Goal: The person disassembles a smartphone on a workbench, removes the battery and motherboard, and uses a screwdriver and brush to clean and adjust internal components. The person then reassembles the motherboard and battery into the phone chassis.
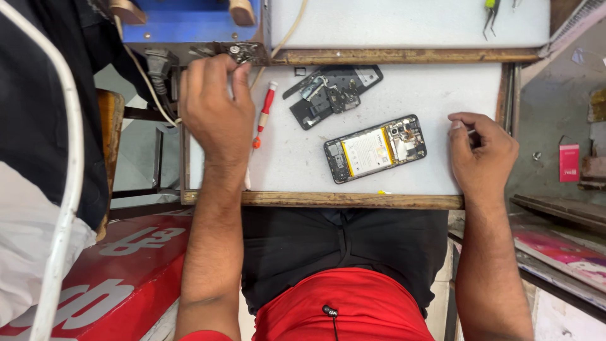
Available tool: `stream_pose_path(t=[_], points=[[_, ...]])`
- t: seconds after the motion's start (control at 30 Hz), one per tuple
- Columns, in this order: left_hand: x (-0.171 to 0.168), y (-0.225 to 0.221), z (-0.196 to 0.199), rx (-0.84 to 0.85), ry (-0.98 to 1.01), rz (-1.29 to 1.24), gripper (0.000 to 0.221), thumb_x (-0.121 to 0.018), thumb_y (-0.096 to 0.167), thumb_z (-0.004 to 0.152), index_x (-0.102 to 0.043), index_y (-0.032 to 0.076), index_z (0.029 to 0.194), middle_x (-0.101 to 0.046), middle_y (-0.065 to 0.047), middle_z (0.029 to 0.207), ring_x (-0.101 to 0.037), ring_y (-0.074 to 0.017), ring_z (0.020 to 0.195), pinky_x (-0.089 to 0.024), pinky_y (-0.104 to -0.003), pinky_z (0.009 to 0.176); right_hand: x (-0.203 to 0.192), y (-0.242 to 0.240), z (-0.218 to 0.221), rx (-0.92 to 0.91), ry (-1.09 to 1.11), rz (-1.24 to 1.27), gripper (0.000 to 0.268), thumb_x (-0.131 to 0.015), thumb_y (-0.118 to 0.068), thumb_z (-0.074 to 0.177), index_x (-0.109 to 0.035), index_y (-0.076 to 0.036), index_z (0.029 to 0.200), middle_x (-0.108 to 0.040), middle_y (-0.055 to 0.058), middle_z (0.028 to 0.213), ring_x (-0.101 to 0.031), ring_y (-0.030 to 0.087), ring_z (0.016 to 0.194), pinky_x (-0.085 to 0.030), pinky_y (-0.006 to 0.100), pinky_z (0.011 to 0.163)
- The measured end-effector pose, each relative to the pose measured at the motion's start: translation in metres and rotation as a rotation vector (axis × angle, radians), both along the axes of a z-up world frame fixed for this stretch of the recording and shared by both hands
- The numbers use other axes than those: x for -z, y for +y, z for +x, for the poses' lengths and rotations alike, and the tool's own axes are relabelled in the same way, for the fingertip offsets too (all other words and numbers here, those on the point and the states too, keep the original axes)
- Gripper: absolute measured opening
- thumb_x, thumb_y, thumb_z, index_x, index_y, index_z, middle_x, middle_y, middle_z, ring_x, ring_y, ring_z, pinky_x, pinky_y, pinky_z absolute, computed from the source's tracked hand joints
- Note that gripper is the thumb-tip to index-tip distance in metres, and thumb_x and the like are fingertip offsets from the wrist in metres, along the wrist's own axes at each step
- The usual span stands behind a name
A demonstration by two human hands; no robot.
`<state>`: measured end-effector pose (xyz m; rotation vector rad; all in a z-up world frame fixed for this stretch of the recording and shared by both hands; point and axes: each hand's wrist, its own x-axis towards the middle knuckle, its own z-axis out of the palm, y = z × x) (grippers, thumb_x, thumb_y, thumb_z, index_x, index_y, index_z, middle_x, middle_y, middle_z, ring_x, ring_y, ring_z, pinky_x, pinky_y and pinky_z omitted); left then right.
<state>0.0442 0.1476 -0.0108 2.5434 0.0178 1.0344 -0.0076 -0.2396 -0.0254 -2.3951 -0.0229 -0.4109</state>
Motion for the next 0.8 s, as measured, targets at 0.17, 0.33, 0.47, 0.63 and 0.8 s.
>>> stream_pose_path(t=[0.17,0.33,0.47,0.63,0.8], points=[[-0.01,0.023,-0.008,0.113,0.086,-0.194,0.018,-0.084,0.006,0.102,-0.066,0.007,0.102,-0.069,-0.001,0.097,-0.067,-0.0143,0.081,-0.05,-0.029,0.065,0.0,-0.001,0.002,-0.008,0.006,-0.013,0.008,-0.072,-0.007,0.106,-0.079,-0.006,0.11,-0.068,0.007,0.079,-0.06,0.012,0.07,-0.047,0.028,0.066],[-0.021,0.034,-0.002,0.129,-0.004,-0.232,0.02,-0.086,0.002,0.101,-0.067,0.003,0.105,-0.067,-0.004,0.097,-0.063,-0.013,0.076,-0.05,-0.028,0.066,-0.001,0.001,0.001,-0.016,0.009,-0.04,0.008,-0.073,-0.007,0.106,-0.079,-0.006,0.11,-0.069,0.007,0.08,-0.061,0.013,0.07,-0.047,0.028,0.066],[-0.019,0.027,0.001,0.08,-0.038,-0.184,0.021,-0.083,0.003,0.097,-0.067,0.0,0.11,-0.066,-0.008,0.104,-0.062,-0.0126,0.077,-0.052,-0.027,0.066,-0.003,0.002,0.002,-0.023,-0.008,-0.029,0.007,-0.073,-0.007,0.107,-0.079,-0.006,0.111,-0.07,0.007,0.083,-0.061,0.012,0.069,-0.047,0.028,0.067],[-0.006,0.006,0.007,0.07,-0.123,0.065,0.017,-0.084,0.014,0.105,-0.07,0.007,0.113,-0.066,-0.005,0.109,-0.069,-0.0155,0.09,-0.06,-0.025,0.074,-0.002,-0.002,0.0,0.004,0.045,-0.006,0.008,-0.073,-0.007,0.105,-0.079,-0.007,0.11,-0.068,0.005,0.083,-0.06,0.011,0.069,-0.046,0.027,0.063],[-0.006,0.002,0.009,0.044,-0.127,0.142,0.018,-0.083,0.016,0.104,-0.071,0.008,0.115,-0.067,-0.003,0.109,-0.07,-0.0178,0.098,-0.06,-0.031,0.08,-0.005,0.002,0.003,0.012,0.045,-0.029,0.012,-0.074,-0.007,0.105,-0.08,-0.007,0.115,-0.066,0.006,0.08,-0.057,0.013,0.067,-0.044,0.028,0.062]])
